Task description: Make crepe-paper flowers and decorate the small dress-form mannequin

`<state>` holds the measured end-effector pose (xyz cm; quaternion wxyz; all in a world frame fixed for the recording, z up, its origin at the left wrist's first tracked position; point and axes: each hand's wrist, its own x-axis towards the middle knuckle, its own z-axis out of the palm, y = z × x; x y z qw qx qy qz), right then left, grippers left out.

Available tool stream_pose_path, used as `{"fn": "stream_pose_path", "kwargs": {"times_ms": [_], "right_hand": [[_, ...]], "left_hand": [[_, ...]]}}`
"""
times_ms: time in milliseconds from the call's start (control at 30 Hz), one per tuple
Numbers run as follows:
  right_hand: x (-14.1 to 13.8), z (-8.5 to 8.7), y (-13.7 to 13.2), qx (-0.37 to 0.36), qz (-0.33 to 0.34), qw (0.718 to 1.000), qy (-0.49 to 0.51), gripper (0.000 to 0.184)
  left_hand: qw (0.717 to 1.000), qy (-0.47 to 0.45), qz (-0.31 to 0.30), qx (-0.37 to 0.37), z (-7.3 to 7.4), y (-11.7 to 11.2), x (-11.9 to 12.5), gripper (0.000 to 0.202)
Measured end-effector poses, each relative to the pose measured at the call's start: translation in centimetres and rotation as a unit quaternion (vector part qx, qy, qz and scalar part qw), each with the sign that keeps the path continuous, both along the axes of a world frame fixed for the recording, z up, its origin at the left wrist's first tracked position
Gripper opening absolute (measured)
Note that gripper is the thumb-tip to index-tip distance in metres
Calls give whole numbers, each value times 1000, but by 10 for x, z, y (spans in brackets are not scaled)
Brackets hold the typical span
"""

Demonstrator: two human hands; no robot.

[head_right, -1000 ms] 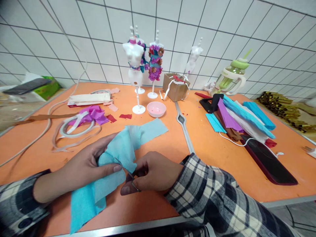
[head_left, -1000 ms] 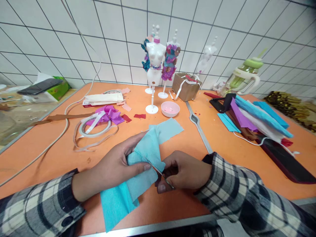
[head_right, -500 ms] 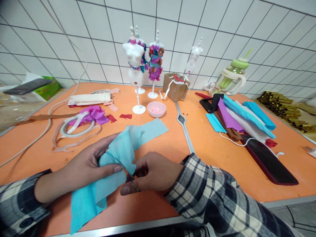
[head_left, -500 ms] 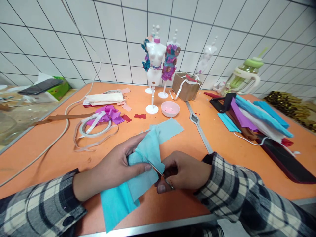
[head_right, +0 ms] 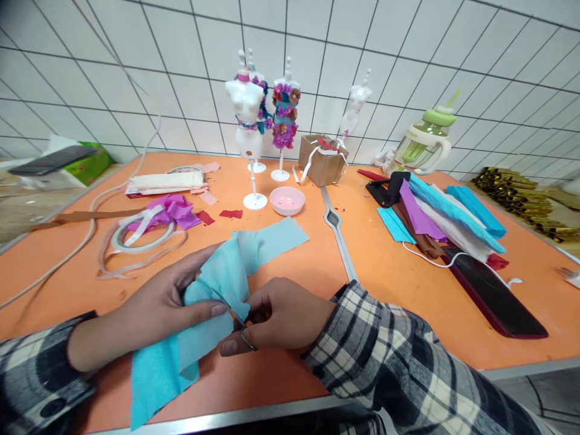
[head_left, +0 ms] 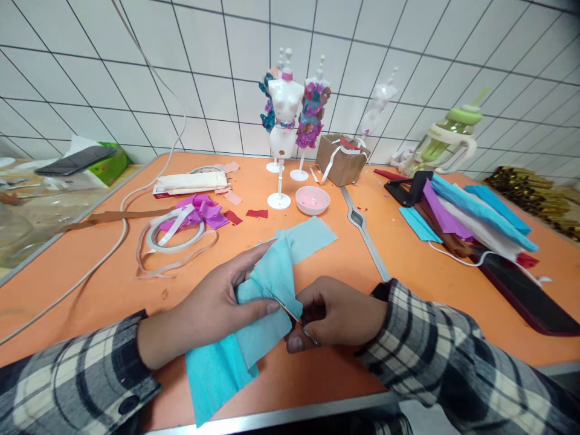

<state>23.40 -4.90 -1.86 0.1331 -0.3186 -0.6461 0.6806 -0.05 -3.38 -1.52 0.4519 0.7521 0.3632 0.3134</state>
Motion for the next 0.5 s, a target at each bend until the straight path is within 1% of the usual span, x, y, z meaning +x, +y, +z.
{"fn": "stream_pose_path", "kwargs": {"times_ms": [67, 133, 233, 333, 400, 500], "right_hand": [[0, 1, 0, -1, -1, 1000, 6, 37], [-1, 1, 1, -9, -6, 1000, 18, 39], [-1, 0, 1, -27, -19, 999, 34, 40], [-1, 1, 1, -22, -16, 999, 29, 41], [0, 3, 1, -13, -9, 1000, 26, 43], [1, 6, 0, -10, 1, 1000, 20, 46]], "left_hand": [[1000, -5, 6, 1, 1, 0, 0, 77], [999, -34, 9, -16, 4, 0, 1, 73], [990, -97, 0, -98, 7, 0, 1, 65], [976, -133, -14, -169, 9, 0, 1, 66], [972, -144, -22, -183, 9, -1, 1, 70], [975, -139, -30, -170, 9, -2, 1, 72]]}}
